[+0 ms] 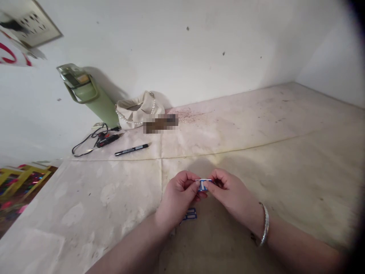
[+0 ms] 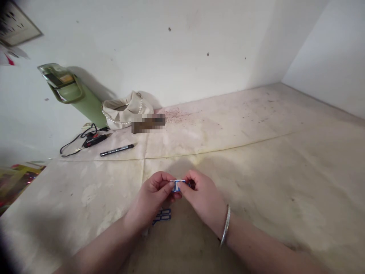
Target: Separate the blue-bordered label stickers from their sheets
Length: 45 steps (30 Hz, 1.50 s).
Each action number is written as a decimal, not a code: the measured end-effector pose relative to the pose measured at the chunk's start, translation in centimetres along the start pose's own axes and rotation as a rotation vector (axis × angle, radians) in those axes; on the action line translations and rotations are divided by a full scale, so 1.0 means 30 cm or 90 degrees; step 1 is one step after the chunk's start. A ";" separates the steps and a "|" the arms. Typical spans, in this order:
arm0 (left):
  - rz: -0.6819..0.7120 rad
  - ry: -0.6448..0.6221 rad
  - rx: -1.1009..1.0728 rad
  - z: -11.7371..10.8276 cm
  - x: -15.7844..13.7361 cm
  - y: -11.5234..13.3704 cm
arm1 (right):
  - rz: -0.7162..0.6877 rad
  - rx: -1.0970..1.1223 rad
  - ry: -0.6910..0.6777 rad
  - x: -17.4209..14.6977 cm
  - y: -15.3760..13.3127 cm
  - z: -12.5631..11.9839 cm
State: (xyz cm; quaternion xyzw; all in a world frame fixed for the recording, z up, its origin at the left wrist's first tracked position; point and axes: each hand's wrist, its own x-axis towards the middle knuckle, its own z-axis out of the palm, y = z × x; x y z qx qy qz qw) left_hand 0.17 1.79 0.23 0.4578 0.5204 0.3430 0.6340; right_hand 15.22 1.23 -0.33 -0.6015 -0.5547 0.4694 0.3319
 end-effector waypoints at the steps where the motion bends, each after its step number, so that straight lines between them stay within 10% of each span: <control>1: 0.001 0.000 0.002 0.000 0.000 0.000 | 0.002 -0.003 0.001 0.000 0.000 0.000; 45: 0.044 0.027 -0.019 -0.006 0.001 -0.013 | -0.041 0.024 -0.070 0.006 -0.010 -0.016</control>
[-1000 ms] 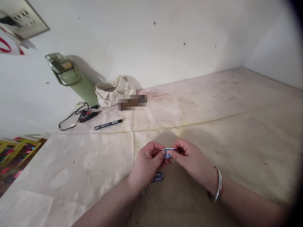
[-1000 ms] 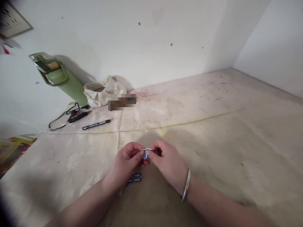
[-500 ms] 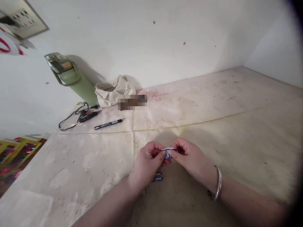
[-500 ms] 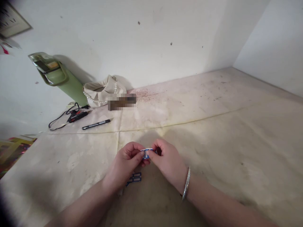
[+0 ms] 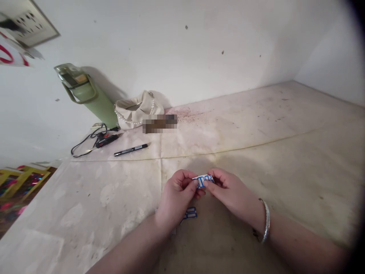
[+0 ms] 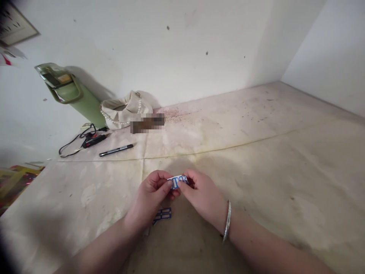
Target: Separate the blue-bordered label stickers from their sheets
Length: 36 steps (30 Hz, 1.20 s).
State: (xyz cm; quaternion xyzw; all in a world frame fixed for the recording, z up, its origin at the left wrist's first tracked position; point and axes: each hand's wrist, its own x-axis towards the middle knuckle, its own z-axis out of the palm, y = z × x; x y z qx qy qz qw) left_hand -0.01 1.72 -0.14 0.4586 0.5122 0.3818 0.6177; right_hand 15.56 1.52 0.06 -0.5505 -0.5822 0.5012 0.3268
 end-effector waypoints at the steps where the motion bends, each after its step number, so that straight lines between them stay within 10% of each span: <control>1: -0.003 -0.010 -0.003 0.000 -0.001 0.004 | 0.000 0.002 -0.001 0.000 -0.002 -0.001; 36: -0.018 -0.048 0.060 -0.001 0.003 0.015 | -0.021 -0.023 0.001 -0.001 0.003 0.001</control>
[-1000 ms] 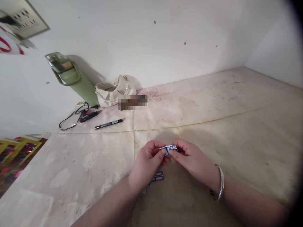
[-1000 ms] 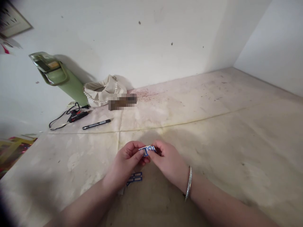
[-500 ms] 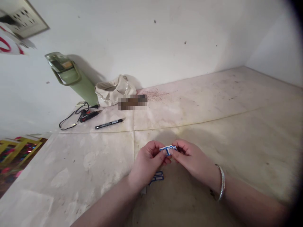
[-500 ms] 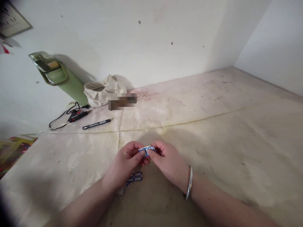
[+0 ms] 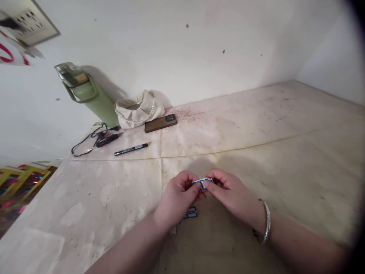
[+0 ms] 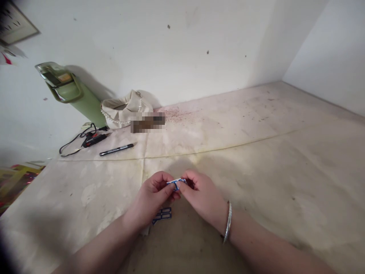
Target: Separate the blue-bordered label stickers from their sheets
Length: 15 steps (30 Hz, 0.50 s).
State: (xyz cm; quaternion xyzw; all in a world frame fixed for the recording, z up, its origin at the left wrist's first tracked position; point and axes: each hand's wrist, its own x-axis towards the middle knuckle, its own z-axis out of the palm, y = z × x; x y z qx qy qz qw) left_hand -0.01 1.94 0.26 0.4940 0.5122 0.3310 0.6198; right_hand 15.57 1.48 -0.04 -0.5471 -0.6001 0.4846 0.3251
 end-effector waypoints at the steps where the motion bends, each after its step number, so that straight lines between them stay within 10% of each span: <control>1: -0.003 0.002 -0.001 0.001 -0.001 0.001 | 0.005 0.005 0.002 0.000 -0.001 -0.001; 15: -0.016 -0.003 -0.004 0.002 0.000 -0.006 | -0.020 -0.066 -0.023 -0.006 0.011 0.006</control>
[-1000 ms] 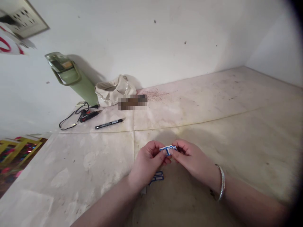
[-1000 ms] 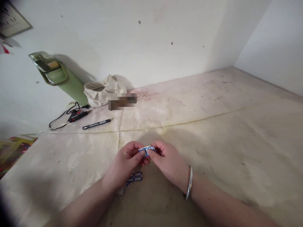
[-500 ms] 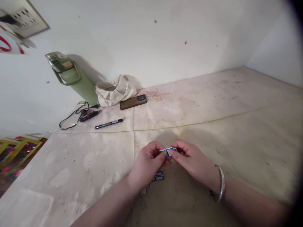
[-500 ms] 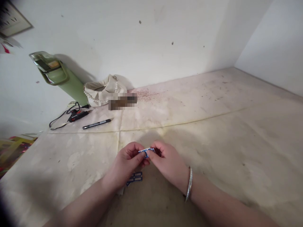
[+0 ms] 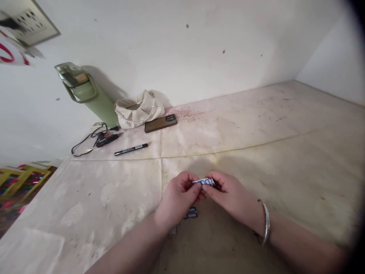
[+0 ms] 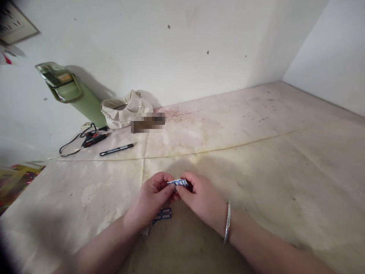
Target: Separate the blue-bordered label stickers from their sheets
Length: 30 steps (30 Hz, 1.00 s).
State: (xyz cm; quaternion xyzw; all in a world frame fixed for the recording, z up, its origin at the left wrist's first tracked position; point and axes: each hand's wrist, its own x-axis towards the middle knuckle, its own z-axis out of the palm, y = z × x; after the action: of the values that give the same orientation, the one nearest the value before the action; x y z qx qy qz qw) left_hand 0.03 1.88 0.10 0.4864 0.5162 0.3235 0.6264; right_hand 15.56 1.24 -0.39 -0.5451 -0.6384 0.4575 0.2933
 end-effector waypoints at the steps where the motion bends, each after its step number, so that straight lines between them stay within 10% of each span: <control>1: -0.002 0.000 -0.005 0.000 0.001 -0.002 | 0.001 0.006 0.001 0.002 0.000 0.000; 17: 0.022 0.035 -0.160 -0.011 0.001 0.010 | -0.012 0.049 0.020 -0.004 -0.009 0.002; 30: 0.011 0.040 -0.363 -0.038 0.025 -0.002 | -0.232 -0.302 -0.158 -0.090 -0.026 0.101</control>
State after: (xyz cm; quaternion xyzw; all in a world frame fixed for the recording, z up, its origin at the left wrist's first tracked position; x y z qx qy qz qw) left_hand -0.89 2.87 -0.19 0.2847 0.4197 0.4755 0.7188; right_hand 13.20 -2.17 -0.60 -0.4153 -0.8451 0.2988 0.1552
